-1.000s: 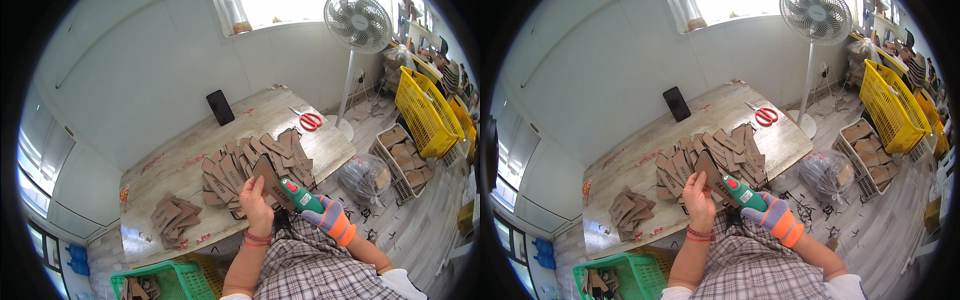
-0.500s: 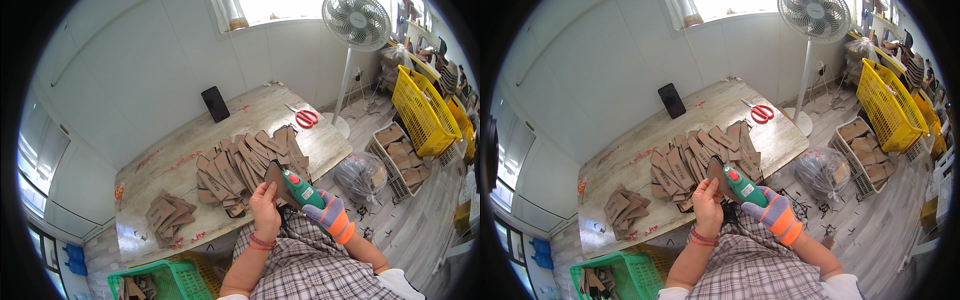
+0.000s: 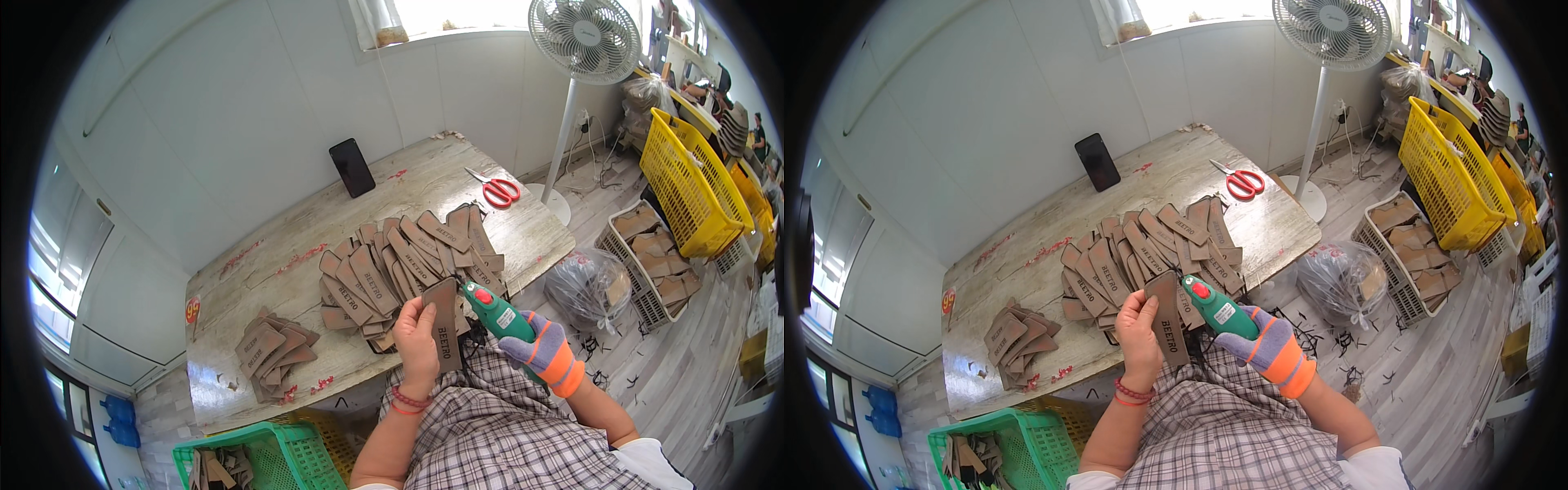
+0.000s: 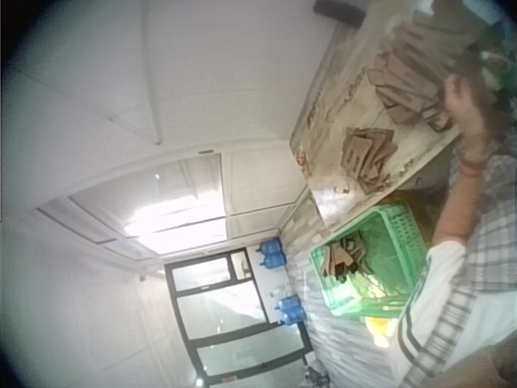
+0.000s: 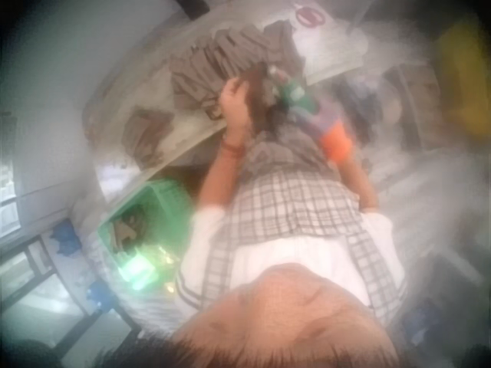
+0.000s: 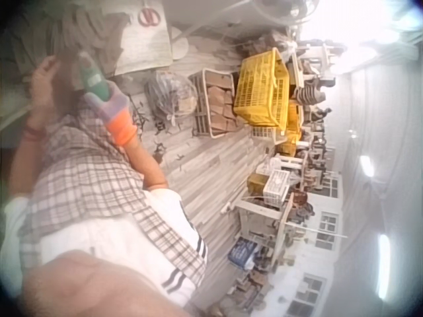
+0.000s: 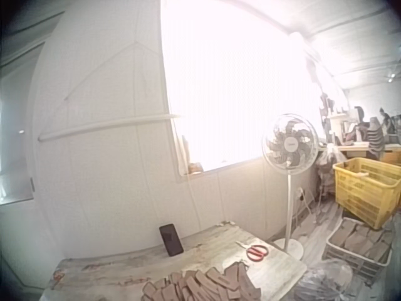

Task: The person applies hot glue to the edges of small cardboard pieces using a glue gun, then presses them together to form stacked assemblies. The person handles the pieces one at a time, repeatedly picking up, gluing, and stacking them on the table.

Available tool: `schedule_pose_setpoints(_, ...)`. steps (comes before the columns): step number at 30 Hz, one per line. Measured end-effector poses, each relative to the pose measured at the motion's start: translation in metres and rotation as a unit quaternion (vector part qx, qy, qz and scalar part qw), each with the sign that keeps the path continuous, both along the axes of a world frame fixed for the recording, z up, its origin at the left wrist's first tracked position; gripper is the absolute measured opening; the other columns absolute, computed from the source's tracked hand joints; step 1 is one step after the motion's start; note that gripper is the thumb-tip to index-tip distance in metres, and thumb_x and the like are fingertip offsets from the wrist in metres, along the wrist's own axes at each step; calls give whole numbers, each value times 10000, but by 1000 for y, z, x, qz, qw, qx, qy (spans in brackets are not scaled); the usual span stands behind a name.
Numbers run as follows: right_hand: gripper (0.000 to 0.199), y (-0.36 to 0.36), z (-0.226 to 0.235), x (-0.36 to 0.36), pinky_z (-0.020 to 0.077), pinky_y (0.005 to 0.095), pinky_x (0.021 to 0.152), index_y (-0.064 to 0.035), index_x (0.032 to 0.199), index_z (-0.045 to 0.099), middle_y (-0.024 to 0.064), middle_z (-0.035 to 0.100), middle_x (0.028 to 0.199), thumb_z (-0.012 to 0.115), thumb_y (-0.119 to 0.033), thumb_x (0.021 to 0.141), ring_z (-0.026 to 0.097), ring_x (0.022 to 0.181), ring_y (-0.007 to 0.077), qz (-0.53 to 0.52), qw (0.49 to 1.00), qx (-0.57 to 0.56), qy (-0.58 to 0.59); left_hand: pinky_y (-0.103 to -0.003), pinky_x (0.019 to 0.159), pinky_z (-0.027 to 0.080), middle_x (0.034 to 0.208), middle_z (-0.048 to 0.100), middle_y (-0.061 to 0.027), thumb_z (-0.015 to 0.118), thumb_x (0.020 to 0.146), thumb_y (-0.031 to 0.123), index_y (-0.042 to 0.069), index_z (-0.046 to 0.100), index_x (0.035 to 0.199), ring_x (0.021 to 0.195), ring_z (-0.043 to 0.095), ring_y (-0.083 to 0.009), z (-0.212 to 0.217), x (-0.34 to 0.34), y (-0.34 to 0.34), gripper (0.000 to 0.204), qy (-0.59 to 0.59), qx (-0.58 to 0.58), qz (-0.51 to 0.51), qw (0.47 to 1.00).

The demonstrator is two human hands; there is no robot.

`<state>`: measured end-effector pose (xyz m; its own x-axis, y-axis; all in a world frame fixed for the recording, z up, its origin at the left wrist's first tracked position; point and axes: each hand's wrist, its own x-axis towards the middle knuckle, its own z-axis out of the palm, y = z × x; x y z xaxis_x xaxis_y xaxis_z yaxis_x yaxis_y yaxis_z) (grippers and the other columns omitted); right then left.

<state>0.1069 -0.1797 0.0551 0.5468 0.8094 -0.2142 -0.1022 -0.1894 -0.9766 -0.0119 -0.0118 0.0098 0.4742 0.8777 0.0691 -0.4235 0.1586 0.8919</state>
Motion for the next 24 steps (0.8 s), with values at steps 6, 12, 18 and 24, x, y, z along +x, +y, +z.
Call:
schedule_pose_setpoints(6,513,-1,-3,0,443,202,517,2,1182,562,1,632,782,794,-246,798,550,579,40,5,1000,1,8,-215,764,457,947,634,-13,534,966,59,-19,600,1044,841,546,-54,4,-6,9,128,41,65,4,997)
schedule_pose_setpoints(12,512,-2,-11,2,447,199,541,-6,1181,569,-5,627,789,796,-257,797,539,608,33,11,1000,0,-23,-214,751,449,916,620,-10,529,971,77,-13,597,1017,823,530,-57,8,-9,13,122,76,117,0,990)
schedule_pose_setpoints(18,513,-4,-3,2,455,199,556,-10,1187,575,-3,637,792,795,-259,796,549,625,33,24,999,-11,-27,-225,737,430,882,597,-12,555,951,76,-17,607,962,798,514,-74,11,-15,24,107,96,148,-17,984)
schedule_pose_setpoints(24,515,-6,2,6,489,215,599,-9,1181,596,18,665,804,801,-267,785,594,664,54,68,996,-27,-43,-232,711,414,822,562,-21,613,893,60,-29,623,887,769,506,-100,22,-28,40,90,137,206,-25,969)
